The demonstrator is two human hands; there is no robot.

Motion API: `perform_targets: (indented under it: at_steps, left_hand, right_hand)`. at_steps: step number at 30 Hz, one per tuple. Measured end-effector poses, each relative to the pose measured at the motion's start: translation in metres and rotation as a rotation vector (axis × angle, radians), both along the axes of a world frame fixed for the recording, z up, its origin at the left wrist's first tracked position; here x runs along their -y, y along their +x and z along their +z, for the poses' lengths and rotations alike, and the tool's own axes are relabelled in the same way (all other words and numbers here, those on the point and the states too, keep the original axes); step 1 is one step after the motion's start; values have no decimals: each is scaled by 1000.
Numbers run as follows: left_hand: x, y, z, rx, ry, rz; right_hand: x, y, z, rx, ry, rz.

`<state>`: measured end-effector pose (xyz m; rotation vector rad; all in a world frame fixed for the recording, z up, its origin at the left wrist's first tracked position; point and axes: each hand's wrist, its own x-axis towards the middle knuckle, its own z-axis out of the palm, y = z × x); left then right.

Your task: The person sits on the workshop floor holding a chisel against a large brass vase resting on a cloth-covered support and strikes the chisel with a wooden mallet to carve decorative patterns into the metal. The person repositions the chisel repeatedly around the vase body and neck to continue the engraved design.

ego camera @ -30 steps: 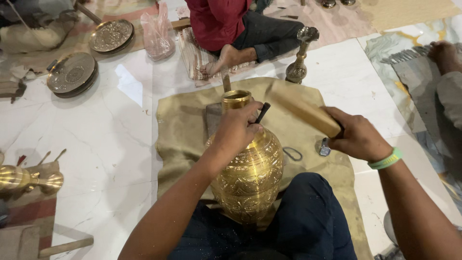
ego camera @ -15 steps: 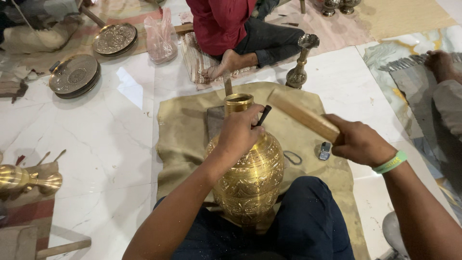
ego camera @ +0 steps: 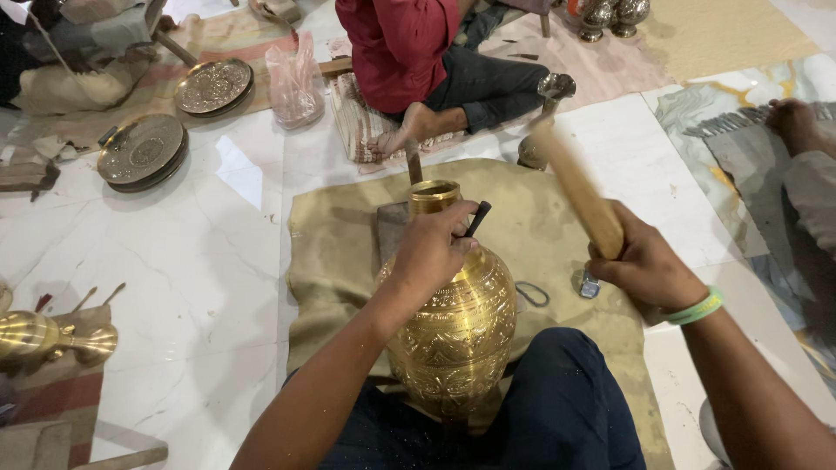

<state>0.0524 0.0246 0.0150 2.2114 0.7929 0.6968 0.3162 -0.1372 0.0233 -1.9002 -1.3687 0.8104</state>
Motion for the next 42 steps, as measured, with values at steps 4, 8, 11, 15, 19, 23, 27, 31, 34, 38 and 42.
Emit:
perform_targets:
  at_steps: [4,8,11,15,19,23,27,31,34,38,42]
  left_hand:
    - [-1,-5,0,50,7,-17]
    - [-1,-9,2,33,-7,-5]
    - [-1,-10,2,32,-28,-23]
    - [-1,-12,2,56,1,-19]
    - [-2,-13,4,-22,-62,-20]
    - [-3,-15,3,30,-23,-15]
    - [-6,-15,0,26,-32,-33]
    - [-6,-17,-1,38,-31,-32]
    - [-5,-20,2,15,15,-23]
    - [-6,-22,4,61,-69,-39]
    - [-8,-24,3,82,-53,-55]
  right_hand:
    - [3,0,6,390,-210,19]
    - [6,-6,14,136,22,55]
    - [6,-12,17,231,-76,23]
    - [6,-19,18,142,20,44]
    - [6,-24,21,371,-178,126]
    - [6,-31,25,88,56,81]
    - [7,-34,27,68,40,69]
    - [9,-32,24,460,-239,57]
    - [11,-33,19,-81,260,70]
    - [13,-31,19,341,-10,47]
    - [12,-30,21,281,7,42]
